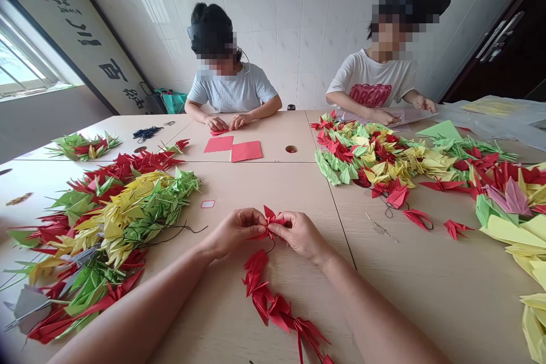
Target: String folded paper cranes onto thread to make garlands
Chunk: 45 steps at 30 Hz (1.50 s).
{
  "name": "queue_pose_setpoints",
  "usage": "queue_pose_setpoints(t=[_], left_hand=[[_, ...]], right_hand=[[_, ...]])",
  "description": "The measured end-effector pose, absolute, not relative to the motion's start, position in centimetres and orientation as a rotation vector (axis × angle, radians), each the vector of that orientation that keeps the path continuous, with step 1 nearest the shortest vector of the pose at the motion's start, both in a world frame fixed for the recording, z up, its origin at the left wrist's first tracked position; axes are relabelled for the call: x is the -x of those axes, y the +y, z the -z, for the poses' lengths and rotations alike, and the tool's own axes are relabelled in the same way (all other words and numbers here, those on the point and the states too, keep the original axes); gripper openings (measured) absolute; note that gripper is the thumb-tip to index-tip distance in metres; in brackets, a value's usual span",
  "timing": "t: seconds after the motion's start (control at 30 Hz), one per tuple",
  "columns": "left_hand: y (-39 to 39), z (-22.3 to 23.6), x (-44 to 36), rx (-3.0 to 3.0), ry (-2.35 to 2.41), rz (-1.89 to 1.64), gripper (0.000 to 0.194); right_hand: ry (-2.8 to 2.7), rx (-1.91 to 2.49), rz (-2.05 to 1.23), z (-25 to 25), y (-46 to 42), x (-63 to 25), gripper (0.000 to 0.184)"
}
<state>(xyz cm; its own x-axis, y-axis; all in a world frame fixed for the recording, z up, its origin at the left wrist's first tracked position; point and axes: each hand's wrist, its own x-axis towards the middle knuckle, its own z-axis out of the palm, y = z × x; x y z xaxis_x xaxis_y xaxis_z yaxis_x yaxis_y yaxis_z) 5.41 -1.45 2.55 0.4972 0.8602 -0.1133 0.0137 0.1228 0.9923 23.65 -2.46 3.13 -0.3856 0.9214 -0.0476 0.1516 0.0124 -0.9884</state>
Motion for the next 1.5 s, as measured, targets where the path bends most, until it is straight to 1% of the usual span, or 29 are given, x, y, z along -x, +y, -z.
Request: queue_pose_setpoints(t=[0.17,0.33,0.6,0.8,1.1,1.3,1.5], left_hand=[[-1.65,-3.06,-5.58,-1.302,0.784,-0.761,0.023],[-1.99,-3.16,-5.98,-1.287,0.745,-0.765,0.025],[-1.88,-2.77,-5.99,-1.142,0.735,-0.769,0.021],[-1.86,-2.97,-5.83,-1.007,0.715,-0.773,0.019],[-2.10,-3.08,-6.08,-1.214,0.725,-0.790,0.021],[-2.19,-3.35,-6.10,-1.224,0.720,-0.854,0.019],[-1.71,-3.28,-5.62,-1.219,0.710,-0.873,0.023]], right_hand=[[-1.580,1.083,-1.515,-2.72,-2.41,-23.94,0.033],[-1.540,1.081,-1.549,-2.73,-2.34,-24.04,0.035],[-1.557,1.068,-1.545,-3.03,-2.48,-23.88,0.030],[-1.474,1.053,-1.644,-3.20,-2.62,-23.83,0.027],[-1.459,1.074,-1.631,-2.98,-2.48,-23.97,0.033],[-1.435,1.082,-1.621,-2.54,-2.46,-23.81,0.032],[-1.401,1.103,-1.651,-2.57,-2.37,-24.06,0.030]])
